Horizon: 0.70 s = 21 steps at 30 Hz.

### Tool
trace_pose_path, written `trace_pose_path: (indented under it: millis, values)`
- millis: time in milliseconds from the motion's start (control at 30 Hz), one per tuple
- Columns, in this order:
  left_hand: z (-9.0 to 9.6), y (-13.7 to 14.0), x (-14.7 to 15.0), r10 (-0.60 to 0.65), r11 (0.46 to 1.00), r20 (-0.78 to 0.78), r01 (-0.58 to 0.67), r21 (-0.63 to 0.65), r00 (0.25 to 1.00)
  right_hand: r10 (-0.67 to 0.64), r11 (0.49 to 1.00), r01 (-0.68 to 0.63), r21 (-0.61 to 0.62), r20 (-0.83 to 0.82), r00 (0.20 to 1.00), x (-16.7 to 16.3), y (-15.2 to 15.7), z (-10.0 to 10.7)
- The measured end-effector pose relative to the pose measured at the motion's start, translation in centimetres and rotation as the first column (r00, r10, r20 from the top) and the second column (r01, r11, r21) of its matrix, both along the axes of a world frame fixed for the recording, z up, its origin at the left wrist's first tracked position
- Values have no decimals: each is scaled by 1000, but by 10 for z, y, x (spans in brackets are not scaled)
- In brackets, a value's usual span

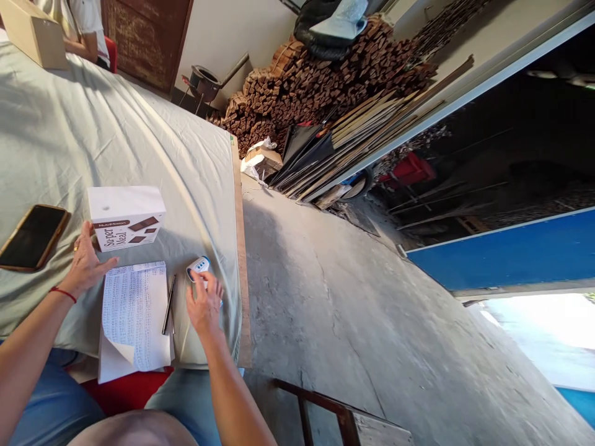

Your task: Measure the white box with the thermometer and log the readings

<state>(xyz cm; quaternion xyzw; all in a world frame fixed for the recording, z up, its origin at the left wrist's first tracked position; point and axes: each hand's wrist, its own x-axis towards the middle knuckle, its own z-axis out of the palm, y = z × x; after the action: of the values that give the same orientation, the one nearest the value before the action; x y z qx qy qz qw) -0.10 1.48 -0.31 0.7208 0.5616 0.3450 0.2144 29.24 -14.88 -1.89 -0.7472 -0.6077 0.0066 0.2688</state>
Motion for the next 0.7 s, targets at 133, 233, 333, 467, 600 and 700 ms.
trace_pose_path:
  millis: [133,233,333,467,600,700]
  values:
    - [1,10,3,38,998,-8,-39,-45,999,-264,934,239,-267,-63,963,24,5,15]
    - [1,7,7,74,996,-10,-75,-44,997,-256,923,172,-345,-217,942,30,10,23]
    - [0,2,8,50,998,0,-50,-44,999,-213,962,89,-259,-505,837,15,14,30]
    - [-7,-1,4,65,997,138,-57,-60,988,-67,985,-115,-125,-908,413,-31,22,44]
    - [-12,-2,0,55,997,127,-48,-56,990,-36,973,-223,-58,-994,105,-76,36,59]
    - [-8,-4,2,28,999,68,-25,-41,997,-11,975,-222,-30,-996,86,-94,43,68]
